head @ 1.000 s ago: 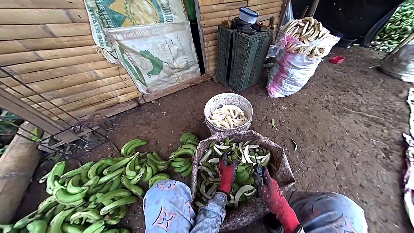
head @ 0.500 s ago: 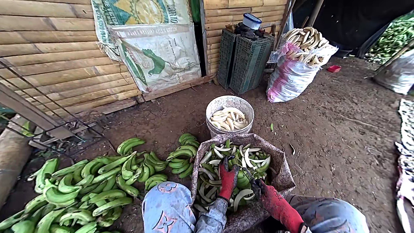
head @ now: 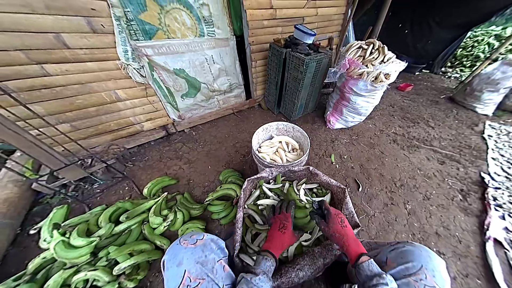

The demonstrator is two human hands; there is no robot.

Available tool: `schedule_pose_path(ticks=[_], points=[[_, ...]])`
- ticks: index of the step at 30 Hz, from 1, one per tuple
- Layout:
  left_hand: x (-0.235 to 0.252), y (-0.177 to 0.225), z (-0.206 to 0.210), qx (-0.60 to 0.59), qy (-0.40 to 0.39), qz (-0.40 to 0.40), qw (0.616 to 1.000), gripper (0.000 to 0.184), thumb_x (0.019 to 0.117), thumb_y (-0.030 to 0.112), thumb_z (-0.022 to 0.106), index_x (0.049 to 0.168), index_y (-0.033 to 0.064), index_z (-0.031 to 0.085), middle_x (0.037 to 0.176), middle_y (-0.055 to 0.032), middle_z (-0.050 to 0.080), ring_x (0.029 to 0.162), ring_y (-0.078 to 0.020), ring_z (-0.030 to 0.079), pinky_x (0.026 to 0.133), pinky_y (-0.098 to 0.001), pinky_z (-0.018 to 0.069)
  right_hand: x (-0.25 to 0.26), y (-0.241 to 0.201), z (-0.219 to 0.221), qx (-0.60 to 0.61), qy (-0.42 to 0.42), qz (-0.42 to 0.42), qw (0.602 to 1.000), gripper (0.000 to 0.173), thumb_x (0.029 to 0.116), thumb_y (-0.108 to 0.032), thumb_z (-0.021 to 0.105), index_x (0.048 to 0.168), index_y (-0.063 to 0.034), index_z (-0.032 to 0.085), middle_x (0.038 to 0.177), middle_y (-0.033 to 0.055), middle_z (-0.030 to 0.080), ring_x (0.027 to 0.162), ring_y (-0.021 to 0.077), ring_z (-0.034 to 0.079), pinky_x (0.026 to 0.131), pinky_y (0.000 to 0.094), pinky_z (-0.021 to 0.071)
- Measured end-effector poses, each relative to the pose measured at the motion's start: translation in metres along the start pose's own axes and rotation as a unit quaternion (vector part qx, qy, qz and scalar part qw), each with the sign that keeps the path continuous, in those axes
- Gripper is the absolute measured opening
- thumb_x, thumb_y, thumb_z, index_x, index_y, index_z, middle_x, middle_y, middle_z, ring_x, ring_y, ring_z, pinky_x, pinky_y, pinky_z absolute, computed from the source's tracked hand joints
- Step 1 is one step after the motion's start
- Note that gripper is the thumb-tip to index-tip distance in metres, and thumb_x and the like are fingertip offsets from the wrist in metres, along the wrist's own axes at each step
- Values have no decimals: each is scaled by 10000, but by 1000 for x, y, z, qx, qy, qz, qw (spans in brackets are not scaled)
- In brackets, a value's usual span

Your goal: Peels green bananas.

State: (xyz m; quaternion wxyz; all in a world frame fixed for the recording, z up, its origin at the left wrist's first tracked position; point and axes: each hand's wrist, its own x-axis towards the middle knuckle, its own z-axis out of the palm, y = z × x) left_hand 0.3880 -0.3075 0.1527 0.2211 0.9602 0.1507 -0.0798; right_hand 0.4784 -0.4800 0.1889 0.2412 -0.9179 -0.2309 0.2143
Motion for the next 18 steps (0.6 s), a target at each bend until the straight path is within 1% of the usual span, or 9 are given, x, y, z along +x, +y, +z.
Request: schedule_pose_path(ticks=[2,3,6,10,13,15,16,17,18], points=[[1,2,4,40,-14,11,999,1045,757,397,847,1598,96,305,1627,-179,319,1529,-382,224,1231,-593,143,19,-5,-7,-34,-15,11,999,617,924,-361,707,1446,-93,517,1398,196,571,1200,363,631,996,564,512],[0,2,3,44,-15,11,999,975,761,337,847,1567,78,363,1601,-202,351,1514,-398,249,1226,-590,166,30,-3,-4,-28,-42,13,999,624,901,-304,734,1444,-85,521,1400,203,571,1232,366,610,1026,567,492],[-1,-10,3,36,6,18,999,790,770,226,831,1476,79,508,1552,-195,426,1492,-390,299,1215,-580,204,47,4,6,52,-87,-14,995,515,888,-189,760,1342,-16,591,1213,226,661,1139,354,637,1012,539,481],[-12,-22,-23,10,41,3,999,698,857,207,775,1487,77,506,1567,-166,434,1497,-370,313,1234,-565,158,31,-23,14,199,12,-79,977,426,872,-175,784,1236,5,655,1061,166,706,969,251,676,917,452,526],[-15,-33,-48,-139,170,74,973,601,826,145,777,1398,78,607,1479,-130,544,1415,-282,461,1204,-460,322,25,-31,23,368,112,-99,918,418,850,-157,795,1223,-20,664,965,67,714,763,106,658,722,300,562],[-11,-38,-56,-353,238,152,892,458,859,0,633,1314,-41,616,1374,-159,611,1315,-206,553,1147,-356,426,23,-25,30,428,119,-98,890,439,841,-153,797,1237,-23,659,951,47,706,705,73,628,656,261,548],[-7,-35,-55,-424,257,148,856,426,906,14,541,1321,-71,585,1355,-171,613,1286,-185,565,1115,-329,445,21,-21,34,427,107,-82,894,438,834,-143,807,1228,-19,661,958,52,707,731,79,638,682,270,556],[1,-32,-50,-443,263,117,849,432,959,70,484,1364,-66,553,1403,-185,576,1321,-195,532,1127,-330,418,20,-18,40,409,93,-59,906,425,826,-132,815,1209,-19,671,962,61,707,770,97,649,722,293,560],[13,-33,-37,-417,249,69,871,444,1013,135,473,1419,-34,529,1484,-197,511,1400,-237,463,1181,-369,355,21,-13,49,380,75,-27,922,411,825,-133,818,1194,-20,676,962,82,703,803,135,654,755,337,555]])
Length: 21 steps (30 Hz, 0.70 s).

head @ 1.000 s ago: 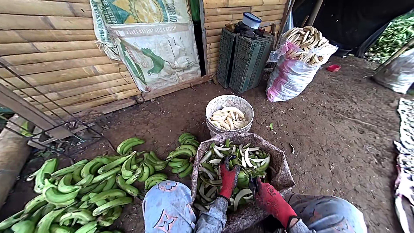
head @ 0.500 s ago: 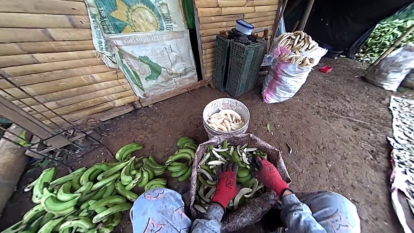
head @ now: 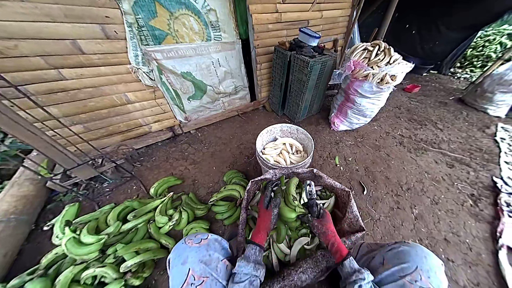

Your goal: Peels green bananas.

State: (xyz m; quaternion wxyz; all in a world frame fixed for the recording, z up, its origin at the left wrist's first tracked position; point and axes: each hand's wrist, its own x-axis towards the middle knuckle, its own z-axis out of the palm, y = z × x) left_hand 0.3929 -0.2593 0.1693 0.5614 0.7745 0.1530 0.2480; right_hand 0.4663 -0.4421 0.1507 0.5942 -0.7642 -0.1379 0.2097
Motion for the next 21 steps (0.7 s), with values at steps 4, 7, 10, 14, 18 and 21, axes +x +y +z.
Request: schedule_pose_path(ticks=[4,7,10,14,18,21], points=[[-2,-47,42,181,-81,-115,973,458,1055,230,491,1490,91,511,1571,-207,415,1475,-345,372,1222,-491,295,-5,19,6,-160,-2,97,982,594,859,-174,804,1376,-1,567,1186,231,675,1082,346,660,965,532,509],[2,-45,43,122,-66,-136,981,420,1020,172,567,1425,59,563,1513,-199,484,1436,-302,429,1206,-448,332,-23,-6,-6,-240,27,34,970,802,892,-349,771,1527,-18,410,1375,231,593,1196,351,637,1034,519,504],[9,-40,41,92,-43,-149,984,392,1003,139,602,1382,41,595,1460,-198,537,1390,-296,482,1177,-442,363,-48,-16,-10,-196,11,-34,980,505,1032,-364,550,1396,-15,544,1141,176,695,1030,269,690,932,468,542],[11,-39,45,111,-51,-158,980,411,1004,127,598,1405,38,575,1484,-211,510,1407,-313,462,1185,-442,352,-69,-3,12,-264,-96,64,957,429,1081,-292,452,1420,-36,516,1134,195,702,1082,330,690,971,521,519],[11,-39,44,102,-50,-158,981,419,1009,111,579,1418,26,555,1503,-227,478,1409,-322,453,1180,-439,357,-74,-1,18,-278,-75,91,953,447,1073,-297,457,1440,-43,489,1112,190,706,1050,332,698,942,518,529],[11,-40,44,94,-50,-163,981,408,1011,106,577,1410,28,560,1504,-227,476,1405,-323,456,1174,-441,362,-76,1,16,-267,-89,106,954,440,1080,-306,456,1430,-42,493,1099,191,705,1040,335,699,936,519,529]])
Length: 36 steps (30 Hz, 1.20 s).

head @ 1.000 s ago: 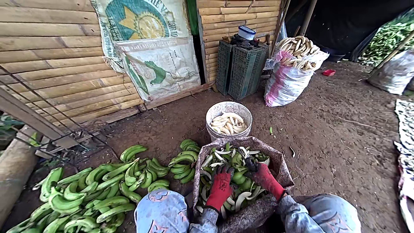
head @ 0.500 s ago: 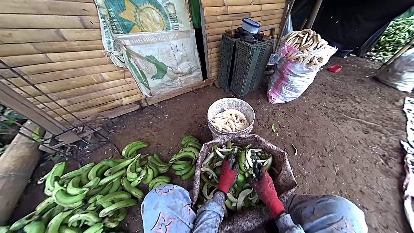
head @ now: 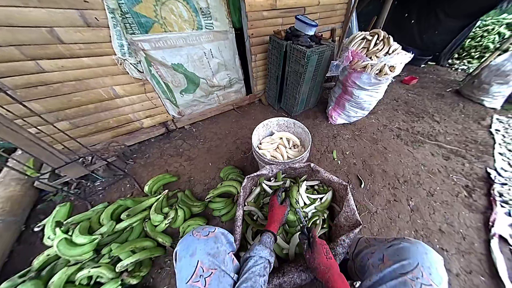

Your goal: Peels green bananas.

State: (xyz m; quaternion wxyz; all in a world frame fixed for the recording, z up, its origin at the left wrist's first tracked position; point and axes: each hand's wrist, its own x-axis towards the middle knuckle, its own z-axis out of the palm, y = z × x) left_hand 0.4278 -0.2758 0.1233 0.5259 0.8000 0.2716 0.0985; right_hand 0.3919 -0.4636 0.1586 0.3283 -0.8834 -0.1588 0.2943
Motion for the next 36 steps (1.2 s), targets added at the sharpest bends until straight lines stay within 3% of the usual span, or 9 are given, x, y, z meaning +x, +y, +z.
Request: schedule_pose_path(ticks=[7,13,16,21,26,32,36], points=[[-1,-11,-1,35,7,19,999,472,974,120,623,1433,42,542,1525,-228,449,1436,-327,416,1200,-443,335,28,-4,28,-86,-18,38,995,492,1071,-332,454,1484,-66,416,1165,179,706,1105,325,700,962,512,538],[-2,-2,-5,50,-6,1,999,487,954,83,639,1431,59,546,1515,-221,459,1417,-327,436,1185,-441,352,21,-9,14,-109,-49,41,992,502,1069,-349,461,1478,-62,418,1193,186,696,1139,326,686,987,512,524],[-7,1,-8,97,-41,-4,994,598,909,55,671,1484,107,513,1535,-193,455,1441,-320,413,1208,-452,318,31,-14,18,-152,-51,66,985,514,1074,-334,453,1513,-74,395,1253,184,684,1178,338,674,994,530,523],[-5,3,-11,167,-35,-21,985,603,927,107,667,1503,188,506,1528,-147,480,1407,-307,464,1184,-462,360,31,-20,9,-171,-70,59,981,537,1071,-365,461,1520,-80,386,1258,188,681,1188,349,667,1002,540,519],[-7,7,-15,225,-70,-26,971,649,917,137,681,1529,188,472,1525,-130,492,1409,-308,464,1186,-488,349,46,-26,16,-217,-72,72,971,492,1074,-271,444,1515,-60,397,1265,203,679,1192,368,665,994,556,519],[-6,11,-16,247,-77,-40,965,644,909,136,677,1520,210,486,1514,-123,507,1387,-318,490,1164,-506,376,43,-13,0,-191,-114,43,974,507,1065,-333,481,1478,-44,429,1306,211,647,1244,356,630,1040,548,492],[-11,9,-11,291,-89,-25,952,680,893,134,692,1532,203,470,1524,-140,487,1397,-366,459,1155,-531,373,53,-21,13,-260,-104,78,957,551,1057,-246,486,1545,-29,353,1322,237,643,1232,405,633,1015,587,498]])
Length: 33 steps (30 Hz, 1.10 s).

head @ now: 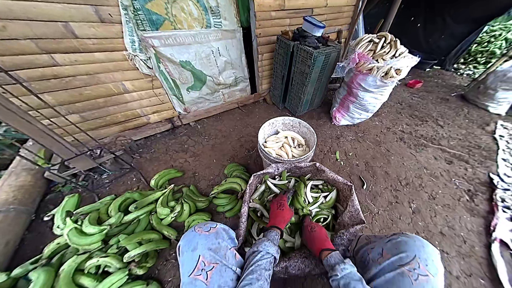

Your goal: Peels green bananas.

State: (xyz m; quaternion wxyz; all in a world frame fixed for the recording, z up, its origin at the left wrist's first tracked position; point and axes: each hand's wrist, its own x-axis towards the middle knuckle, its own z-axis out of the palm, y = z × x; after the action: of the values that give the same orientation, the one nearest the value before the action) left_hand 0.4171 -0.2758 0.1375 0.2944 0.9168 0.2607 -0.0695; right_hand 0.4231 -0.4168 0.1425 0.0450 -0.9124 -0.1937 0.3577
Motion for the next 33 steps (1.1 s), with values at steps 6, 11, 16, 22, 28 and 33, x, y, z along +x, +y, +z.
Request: schedule_pose_path(ticks=[6,11,16,22,28,33], points=[[-2,-11,9,33,4,23,999,721,889,146,703,1555,199,432,1555,-138,450,1436,-385,403,1167,-559,349,-26,24,-2,2,-17,-3,1000,537,1060,-335,474,1499,-29,424,1347,244,624,1258,415,612,1023,608,488],[-27,-13,-9,-40,98,41,994,647,975,157,592,1581,111,368,1556,-199,431,1435,-370,423,1176,-505,364,-68,18,-41,-9,13,-38,999,488,1031,-402,537,1381,-65,582,1323,215,646,1263,389,608,1033,603,470],[-39,9,-73,-343,235,15,909,536,1064,251,536,1495,-43,411,1424,-246,550,1311,-290,557,1130,-420,418,-84,10,-27,-49,-44,-133,989,406,1007,-367,582,1287,-78,637,1234,220,677,1188,415,636,952,652,487],[-64,25,-144,-504,172,100,841,334,1098,196,434,1307,-14,591,942,-65,671,717,-91,627,644,-251,547,-70,19,-80,31,122,-163,978,408,1060,-414,482,1258,-103,658,1151,186,709,1116,374,678,951,595,508],[-60,18,-130,-552,107,148,813,381,1106,203,347,1346,15,576,1024,-75,693,797,-117,658,715,-273,565,-56,5,-95,166,271,-447,836,353,953,-304,655,1253,-127,706,1176,131,696,1057,259,686,926,466,556],[-71,18,-89,-462,115,117,871,373,1102,171,394,1350,-60,549,1216,-169,643,1054,-151,635,960,-320,520,-23,6,-111,98,342,-276,893,463,909,-134,657,1357,-19,620,1299,323,594,1146,482,630,939,607,510]])
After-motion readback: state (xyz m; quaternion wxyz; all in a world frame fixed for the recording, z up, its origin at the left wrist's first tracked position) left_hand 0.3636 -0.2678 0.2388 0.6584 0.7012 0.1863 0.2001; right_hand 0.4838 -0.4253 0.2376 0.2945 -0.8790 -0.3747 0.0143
